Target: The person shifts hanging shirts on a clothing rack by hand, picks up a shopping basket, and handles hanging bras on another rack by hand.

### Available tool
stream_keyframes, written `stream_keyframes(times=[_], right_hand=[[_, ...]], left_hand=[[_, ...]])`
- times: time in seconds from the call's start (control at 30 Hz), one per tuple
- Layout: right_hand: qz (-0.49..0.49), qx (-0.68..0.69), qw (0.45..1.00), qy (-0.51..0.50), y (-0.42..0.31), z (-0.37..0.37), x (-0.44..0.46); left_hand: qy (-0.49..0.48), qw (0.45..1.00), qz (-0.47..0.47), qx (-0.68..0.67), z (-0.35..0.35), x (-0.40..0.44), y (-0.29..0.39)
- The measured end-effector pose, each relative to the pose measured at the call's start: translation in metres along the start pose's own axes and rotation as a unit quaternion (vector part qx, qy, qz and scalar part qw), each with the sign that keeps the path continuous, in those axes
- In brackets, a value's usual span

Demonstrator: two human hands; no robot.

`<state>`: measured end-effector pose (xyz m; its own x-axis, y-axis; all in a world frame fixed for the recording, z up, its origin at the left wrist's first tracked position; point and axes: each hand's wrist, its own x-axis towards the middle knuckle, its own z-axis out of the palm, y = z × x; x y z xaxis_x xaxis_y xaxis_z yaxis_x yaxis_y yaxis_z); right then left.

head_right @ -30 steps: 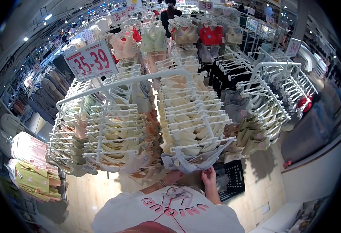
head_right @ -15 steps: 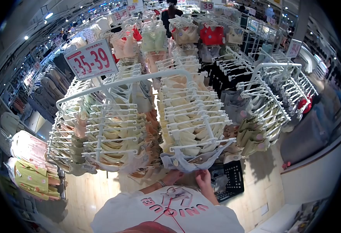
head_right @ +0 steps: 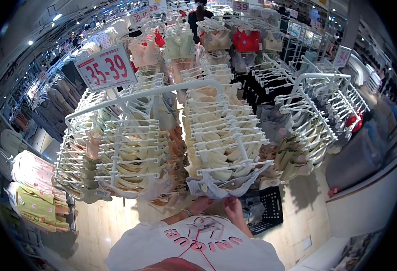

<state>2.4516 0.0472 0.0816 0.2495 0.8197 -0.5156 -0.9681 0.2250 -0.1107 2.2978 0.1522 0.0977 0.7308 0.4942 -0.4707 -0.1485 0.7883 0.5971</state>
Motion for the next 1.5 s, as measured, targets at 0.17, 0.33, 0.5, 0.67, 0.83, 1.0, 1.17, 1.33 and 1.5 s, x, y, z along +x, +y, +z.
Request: stream_keyframes(times=[0.17,0.33,0.5,0.67,0.83,1.0,1.17,1.33,1.5], right_hand=[[-0.042,-0.005,0.998,0.036,-0.008,-0.002,0.005],[-0.054,0.021,0.998,0.031,-0.023,-0.007,0.008],[-0.06,0.032,0.996,0.051,-0.027,-0.002,0.002],[-0.052,0.046,0.996,0.059,-0.027,0.001,0.001],[-0.06,0.057,0.995,0.049,-0.031,-0.007,0.006],[-0.05,0.061,0.997,0.023,-0.036,-0.024,0.015],[-0.056,0.051,0.997,0.024,-0.037,-0.023,0.016],[-0.058,0.052,0.996,0.052,-0.033,-0.01,0.012],[-0.047,0.047,0.997,0.033,-0.034,-0.014,0.012]], left_hand=[[0.006,1.0,0.005,0.008,0.002,-0.002,0.002],[-0.003,1.0,0.003,0.024,-0.008,0.004,-0.005],[0.0,1.0,-0.008,0.02,-0.008,0.003,-0.005],[-0.002,0.999,-0.018,0.027,-0.008,0.002,-0.004],[-0.046,0.998,-0.048,-0.009,-0.023,0.01,-0.016],[-0.024,1.0,0.005,0.001,-0.019,-0.002,-0.004],[0.048,0.996,0.058,-0.052,-0.016,-0.014,0.004],[0.041,0.992,0.052,-0.103,-0.015,-0.016,0.008],[0.02,0.982,0.021,-0.185,-0.025,-0.01,0.005]])
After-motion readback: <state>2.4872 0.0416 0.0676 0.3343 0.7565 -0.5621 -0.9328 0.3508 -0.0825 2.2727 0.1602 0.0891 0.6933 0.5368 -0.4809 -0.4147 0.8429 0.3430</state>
